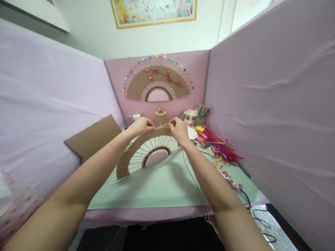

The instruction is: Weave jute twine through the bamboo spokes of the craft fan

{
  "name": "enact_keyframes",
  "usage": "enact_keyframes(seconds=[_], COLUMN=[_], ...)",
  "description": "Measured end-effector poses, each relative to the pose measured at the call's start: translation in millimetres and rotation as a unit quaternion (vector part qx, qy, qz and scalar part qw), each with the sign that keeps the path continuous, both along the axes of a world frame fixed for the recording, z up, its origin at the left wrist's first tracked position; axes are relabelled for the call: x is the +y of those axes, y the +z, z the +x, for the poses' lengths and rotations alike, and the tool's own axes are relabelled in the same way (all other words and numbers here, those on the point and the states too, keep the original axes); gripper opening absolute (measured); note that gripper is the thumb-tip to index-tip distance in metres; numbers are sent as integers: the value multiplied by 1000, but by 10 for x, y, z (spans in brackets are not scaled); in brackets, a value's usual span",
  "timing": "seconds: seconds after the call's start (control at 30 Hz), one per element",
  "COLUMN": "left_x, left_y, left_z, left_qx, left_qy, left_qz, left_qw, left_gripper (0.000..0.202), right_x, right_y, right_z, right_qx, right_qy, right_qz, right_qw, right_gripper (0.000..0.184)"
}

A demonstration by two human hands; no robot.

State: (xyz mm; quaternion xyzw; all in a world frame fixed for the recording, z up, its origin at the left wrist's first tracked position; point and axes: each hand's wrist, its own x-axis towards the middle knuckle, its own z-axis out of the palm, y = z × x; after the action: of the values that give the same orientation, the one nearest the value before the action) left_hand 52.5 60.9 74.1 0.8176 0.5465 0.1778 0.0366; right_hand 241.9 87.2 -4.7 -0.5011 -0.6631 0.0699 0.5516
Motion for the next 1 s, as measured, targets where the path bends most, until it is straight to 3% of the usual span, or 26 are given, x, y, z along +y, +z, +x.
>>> enact_keyframes(seconds=[0.1, 0.27, 0.43, 0.63, 1.0], left_x=[30, 115, 234, 306, 262], left_y=[-8, 18, 57, 73, 218], left_z=[-16, -58, -158, -264, -147], left_qx=[4, 13, -24, -81, -98], left_qy=[3, -24, -75, -64, -65], left_qz=[-2, -32, -148, -239, -254], left_qw=[1000, 999, 986, 965, 960], left_gripper=[22, 23, 27, 38, 46], right_x=[-16, 36, 52, 72, 145], right_y=[-118, -266, -312, -392, -441], right_z=[0, -4, -24, -66, -63], right_qx=[24, 24, 78, 158, 169], right_qy=[-2, 17, 29, 62, 104], right_qz=[13, -43, -52, -74, -77], right_qw=[1000, 999, 995, 983, 977], right_gripper=[10, 12, 13, 21, 28])
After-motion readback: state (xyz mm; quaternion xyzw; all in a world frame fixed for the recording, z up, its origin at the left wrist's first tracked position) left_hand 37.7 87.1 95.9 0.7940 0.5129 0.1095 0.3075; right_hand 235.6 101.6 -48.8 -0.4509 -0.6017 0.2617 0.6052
